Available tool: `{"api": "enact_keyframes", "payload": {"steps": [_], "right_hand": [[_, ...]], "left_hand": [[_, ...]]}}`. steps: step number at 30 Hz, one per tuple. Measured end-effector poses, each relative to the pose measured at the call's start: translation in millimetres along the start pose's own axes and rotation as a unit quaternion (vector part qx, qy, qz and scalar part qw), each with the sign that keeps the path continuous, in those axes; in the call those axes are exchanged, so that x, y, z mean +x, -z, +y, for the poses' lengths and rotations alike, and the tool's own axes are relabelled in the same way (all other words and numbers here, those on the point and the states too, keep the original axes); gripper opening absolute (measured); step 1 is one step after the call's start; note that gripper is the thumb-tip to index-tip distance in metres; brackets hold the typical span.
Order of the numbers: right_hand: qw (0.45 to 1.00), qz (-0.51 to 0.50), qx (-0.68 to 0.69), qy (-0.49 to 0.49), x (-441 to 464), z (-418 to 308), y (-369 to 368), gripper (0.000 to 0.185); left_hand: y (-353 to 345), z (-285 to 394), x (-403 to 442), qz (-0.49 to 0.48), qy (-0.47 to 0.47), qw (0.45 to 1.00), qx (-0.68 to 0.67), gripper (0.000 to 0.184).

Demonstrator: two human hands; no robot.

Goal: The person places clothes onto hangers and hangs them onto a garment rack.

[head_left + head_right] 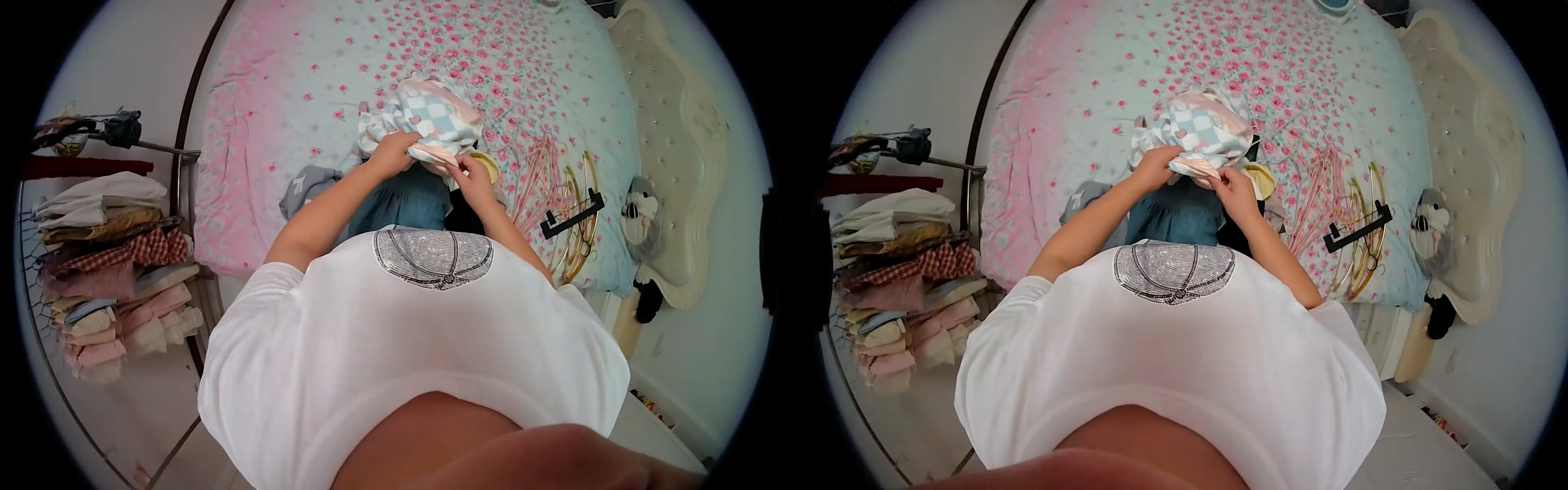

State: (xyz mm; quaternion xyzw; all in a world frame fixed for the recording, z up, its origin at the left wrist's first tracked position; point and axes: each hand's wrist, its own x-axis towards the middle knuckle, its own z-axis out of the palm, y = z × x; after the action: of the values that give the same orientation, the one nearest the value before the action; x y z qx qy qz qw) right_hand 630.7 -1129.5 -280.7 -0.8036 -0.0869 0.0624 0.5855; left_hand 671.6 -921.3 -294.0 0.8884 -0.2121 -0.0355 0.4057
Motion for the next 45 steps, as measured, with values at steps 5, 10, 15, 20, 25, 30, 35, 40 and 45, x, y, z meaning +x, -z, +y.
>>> {"api": "enact_keyframes", "payload": {"steps": [5, 10, 15, 20, 25, 30, 35, 40, 45], "right_hand": [[0.998, -0.009, 0.062, 0.013, -32.8, -24.2, -18.9, 0.016], [0.939, 0.193, -0.237, 0.161, -45.1, -50.0, -34.7, 0.056], [0.948, 0.057, -0.288, 0.122, -41.3, -10.0, -35.1, 0.038], [0.98, -0.007, -0.195, 0.031, -63.2, -18.9, -33.8, 0.029], [0.993, 0.048, -0.104, -0.01, -114.3, -25.5, -23.2, 0.034], [0.966, 0.062, -0.243, 0.065, -147.1, -6.5, 11.5, 0.03], [0.921, -0.007, -0.388, 0.015, -161.2, 92.3, 39.8, 0.039], [0.942, -0.014, -0.331, -0.057, -163.6, 99.3, 38.4, 0.057], [0.965, 0.009, -0.262, -0.03, -132.9, 45.3, 5.8, 0.064]], "left_hand": [[28.7, 58.3, -35.1, 0.031, -0.03, 0.997, -0.061, 0.021], [29.1, 71.9, -63.3, 0.031, -0.041, 0.998, -0.043, 0.023], [28.7, 80.8, -95.1, -0.007, -0.057, 0.998, -0.031, 0.026], [18.2, 51.0, -110.3, 0.064, -0.041, 0.997, -0.01, 0.037], [-17.8, -51.0, -109.5, 0.149, 0.104, 0.983, -0.039, 0.06], [-63.4, -81.6, -99.6, 0.166, 0.311, 0.851, -0.39, 0.074], [-89.5, -62.5, -81.3, 0.191, 0.492, 0.827, -0.193, 0.072], [-96.6, -94.1, -89.5, 0.189, 0.353, 0.873, -0.278, 0.05], [-77.8, -35.4, -102.5, 0.2, 0.159, 0.962, -0.095, 0.035]]}}
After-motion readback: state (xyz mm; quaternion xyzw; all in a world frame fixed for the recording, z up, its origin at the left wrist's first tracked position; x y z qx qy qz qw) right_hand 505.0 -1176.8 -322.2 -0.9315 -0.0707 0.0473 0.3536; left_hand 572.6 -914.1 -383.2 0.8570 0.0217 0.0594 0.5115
